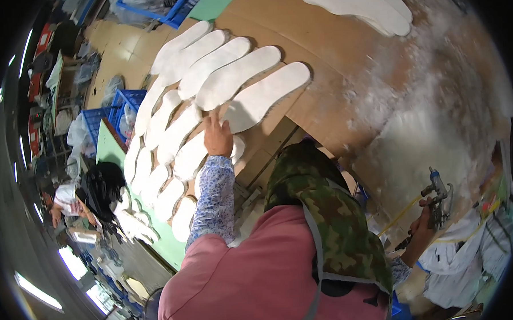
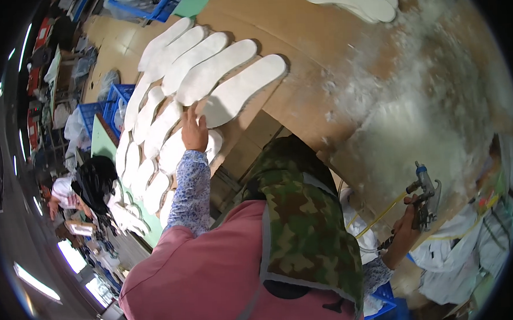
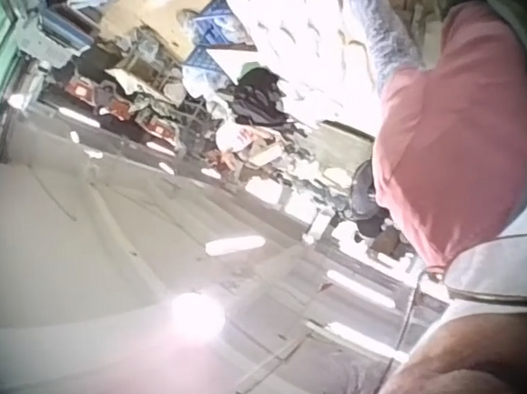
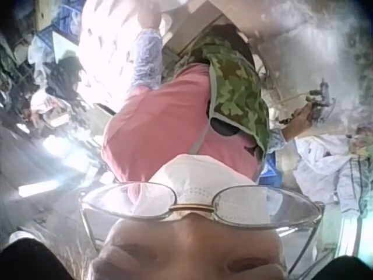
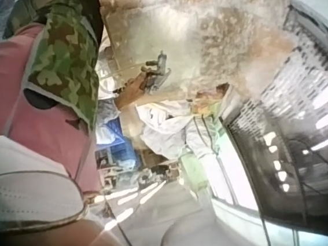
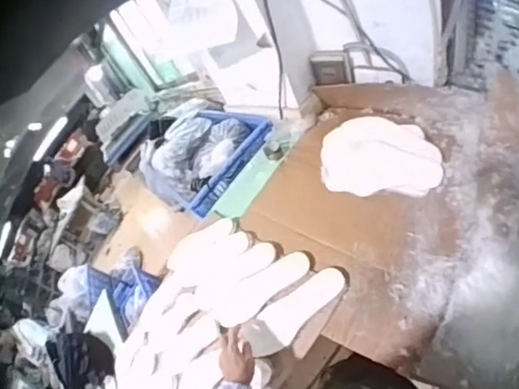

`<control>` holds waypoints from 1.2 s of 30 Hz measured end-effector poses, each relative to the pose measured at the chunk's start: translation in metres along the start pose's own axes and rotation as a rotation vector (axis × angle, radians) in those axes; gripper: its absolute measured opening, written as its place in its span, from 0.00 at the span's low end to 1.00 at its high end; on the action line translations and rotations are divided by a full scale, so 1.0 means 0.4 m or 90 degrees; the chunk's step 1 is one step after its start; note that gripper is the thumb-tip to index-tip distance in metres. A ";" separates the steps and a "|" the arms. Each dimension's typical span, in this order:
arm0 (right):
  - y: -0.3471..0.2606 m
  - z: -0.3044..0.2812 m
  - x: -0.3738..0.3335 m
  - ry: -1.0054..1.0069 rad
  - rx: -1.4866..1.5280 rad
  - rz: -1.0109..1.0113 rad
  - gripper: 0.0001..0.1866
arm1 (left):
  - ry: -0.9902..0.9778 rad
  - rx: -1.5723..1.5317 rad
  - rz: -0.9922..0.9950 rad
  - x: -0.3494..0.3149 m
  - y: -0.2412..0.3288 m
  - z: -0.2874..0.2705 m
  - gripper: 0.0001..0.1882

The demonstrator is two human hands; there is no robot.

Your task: Applying glue using a pneumatic spray gun to shoe insoles and arranging them on a cardboard board.

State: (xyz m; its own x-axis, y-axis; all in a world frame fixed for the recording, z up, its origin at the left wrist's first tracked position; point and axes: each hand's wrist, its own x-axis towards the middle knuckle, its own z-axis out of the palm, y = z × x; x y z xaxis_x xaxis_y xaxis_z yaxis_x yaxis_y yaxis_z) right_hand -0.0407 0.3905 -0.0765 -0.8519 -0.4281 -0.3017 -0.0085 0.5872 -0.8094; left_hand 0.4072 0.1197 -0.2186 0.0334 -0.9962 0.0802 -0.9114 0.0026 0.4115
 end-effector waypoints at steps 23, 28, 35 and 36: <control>0.468 -0.572 0.286 0.009 0.111 0.106 0.20 | -0.145 -0.249 0.110 -0.339 0.215 0.068 0.09; 0.593 -0.609 0.312 -0.008 0.003 0.102 0.24 | -0.394 0.049 0.070 -0.561 0.119 0.040 0.14; 0.654 -0.770 0.278 -0.089 0.159 0.120 0.28 | -0.364 -0.250 -0.315 -0.765 -0.030 -0.010 0.14; 0.658 -0.776 0.278 -0.088 0.126 0.153 0.29 | -0.323 -0.312 -0.372 -0.772 -0.062 -0.016 0.14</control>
State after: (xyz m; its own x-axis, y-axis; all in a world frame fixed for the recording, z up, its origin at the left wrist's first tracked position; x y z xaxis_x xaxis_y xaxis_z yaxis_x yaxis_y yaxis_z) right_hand -0.3002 0.7108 -0.1668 -0.7380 -0.3913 -0.5497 0.2968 0.5434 -0.7853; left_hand 0.4221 0.4280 -0.2479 0.1446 -0.7693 -0.6223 -0.5269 -0.5922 0.6097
